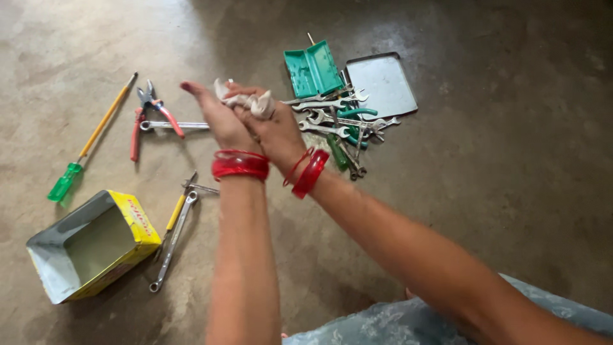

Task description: The person wipes metal wrenches and a screwdriver using a cloth while sitting on the floor.

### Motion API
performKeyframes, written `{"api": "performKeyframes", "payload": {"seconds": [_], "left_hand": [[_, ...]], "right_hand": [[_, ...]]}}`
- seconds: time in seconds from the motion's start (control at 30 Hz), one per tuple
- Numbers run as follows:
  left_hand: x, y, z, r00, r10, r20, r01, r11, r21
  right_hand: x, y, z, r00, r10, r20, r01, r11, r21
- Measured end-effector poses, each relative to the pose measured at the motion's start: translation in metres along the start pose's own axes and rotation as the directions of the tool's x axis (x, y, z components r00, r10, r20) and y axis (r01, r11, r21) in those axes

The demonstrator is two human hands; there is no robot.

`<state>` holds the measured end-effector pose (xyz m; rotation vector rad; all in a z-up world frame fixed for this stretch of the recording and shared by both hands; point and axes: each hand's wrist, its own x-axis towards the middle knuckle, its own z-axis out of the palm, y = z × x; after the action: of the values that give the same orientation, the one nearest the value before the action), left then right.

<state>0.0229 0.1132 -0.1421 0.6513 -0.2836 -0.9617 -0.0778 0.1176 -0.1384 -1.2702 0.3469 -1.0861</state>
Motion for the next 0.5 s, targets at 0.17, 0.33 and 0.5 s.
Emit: {"api": "performKeyframes", "payload": {"seconds": [0.17, 0.33, 0.5], "left_hand": [[-0.059, -0.016, 0.051, 0.995, -0.091, 0.032, 0.089, 0.995, 0.052], [-0.047, -0.007, 0.039, 0.996, -0.088, -0.026, 0.09, 0.991, 0.099], [-0.007, 0.015, -0.021, 0.982, -0.104, 0.161, 0.113, 0.993, -0.047]], "right_hand": [[0.042, 0.005, -0.04, 0.985, 0.124, -0.118, -0.119, 0.992, 0.049], [0.019, 0.003, -0.024, 0.992, 0.009, -0.128, -0.009, 1.0, 0.001], [-0.021, -0.013, 0.02, 1.0, 0.007, -0.024, -0.007, 1.0, 0.014]]}}
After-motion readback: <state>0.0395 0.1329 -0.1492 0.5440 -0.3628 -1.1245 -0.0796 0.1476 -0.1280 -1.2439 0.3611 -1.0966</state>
